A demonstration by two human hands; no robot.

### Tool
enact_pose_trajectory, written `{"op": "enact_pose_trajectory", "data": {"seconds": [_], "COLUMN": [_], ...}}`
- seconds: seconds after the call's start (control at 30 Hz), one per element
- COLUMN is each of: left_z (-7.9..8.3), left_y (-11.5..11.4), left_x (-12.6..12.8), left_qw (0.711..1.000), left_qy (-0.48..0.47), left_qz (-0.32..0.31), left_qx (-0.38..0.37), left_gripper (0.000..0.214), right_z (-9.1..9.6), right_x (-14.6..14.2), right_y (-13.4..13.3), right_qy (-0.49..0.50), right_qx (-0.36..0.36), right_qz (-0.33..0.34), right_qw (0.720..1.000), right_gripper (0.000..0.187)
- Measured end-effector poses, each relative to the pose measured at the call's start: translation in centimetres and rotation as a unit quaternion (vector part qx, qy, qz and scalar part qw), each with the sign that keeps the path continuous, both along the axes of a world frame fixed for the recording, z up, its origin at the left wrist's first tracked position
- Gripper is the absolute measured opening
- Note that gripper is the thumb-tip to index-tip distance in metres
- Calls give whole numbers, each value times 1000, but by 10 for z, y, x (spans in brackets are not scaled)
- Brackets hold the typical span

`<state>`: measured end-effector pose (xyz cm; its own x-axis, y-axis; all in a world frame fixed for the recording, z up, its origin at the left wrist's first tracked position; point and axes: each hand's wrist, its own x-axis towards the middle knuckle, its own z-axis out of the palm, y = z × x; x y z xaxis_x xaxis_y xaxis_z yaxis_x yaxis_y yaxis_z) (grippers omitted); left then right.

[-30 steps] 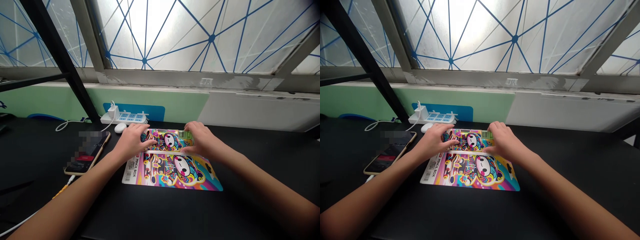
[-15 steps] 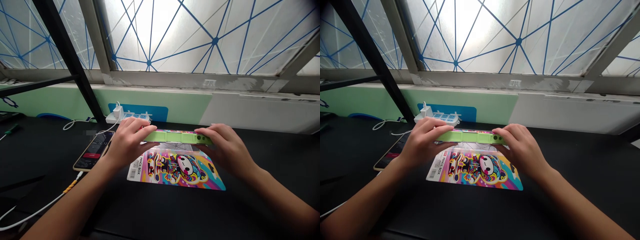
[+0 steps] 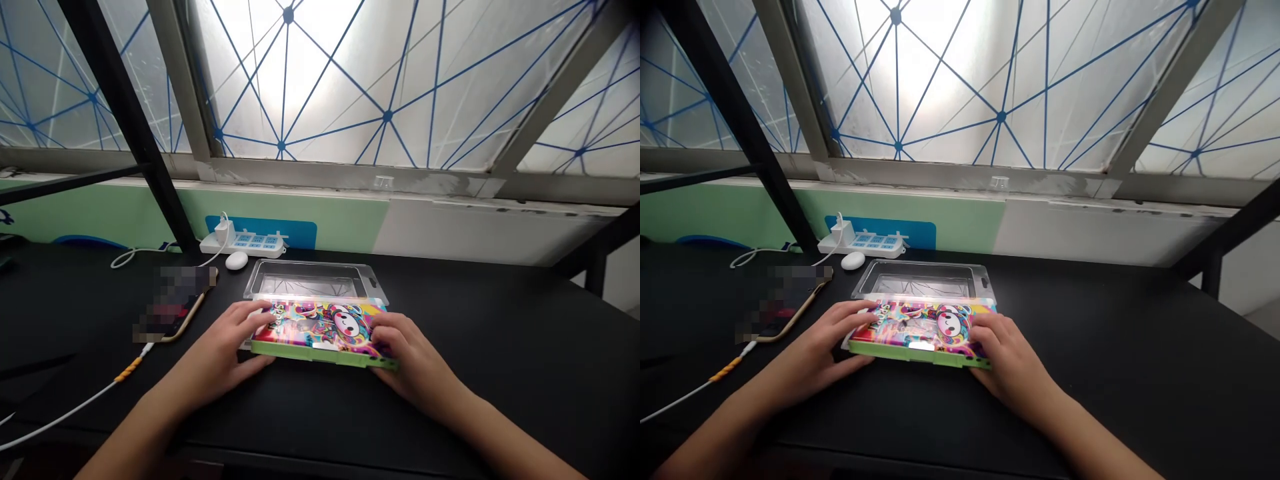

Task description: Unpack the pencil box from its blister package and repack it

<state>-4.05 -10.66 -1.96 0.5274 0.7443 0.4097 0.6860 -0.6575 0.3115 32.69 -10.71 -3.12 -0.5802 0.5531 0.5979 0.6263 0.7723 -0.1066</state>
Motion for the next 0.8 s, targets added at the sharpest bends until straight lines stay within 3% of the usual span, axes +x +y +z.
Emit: {"op": "enact_pose_trajectory", "data": {"seconds": [0.1, 0.2, 0.47, 0.57, 0.63, 0.8], "left_z": [2, 3, 2, 0, -1, 0], "left_y": [-1, -4, -1, -1, -3, -6], "left_x": [-7, -4, 1, 2, 4, 5], "left_qw": [990, 978, 975, 975, 974, 970], "left_qy": [-14, -36, -72, -78, -78, -65], "left_qz": [47, 73, 71, 65, 61, 68], "left_qx": [-133, -193, -198, -196, -204, -226], "left_gripper": [59, 67, 91, 102, 111, 121], "right_z": [-4, -6, 8, 12, 11, 4], "right_x": [2, 9, 21, 21, 20, 18], "right_y": [5, 9, 16, 19, 23, 31], "right_qy": [36, 55, 125, 188, 227, 258], "right_qx": [-119, -181, -250, -273, -288, -311], "right_qz": [-18, -27, -37, -102, -148, -169], "right_qw": [992, 982, 959, 938, 918, 899], "right_gripper": [46, 58, 49, 38, 41, 43]}}
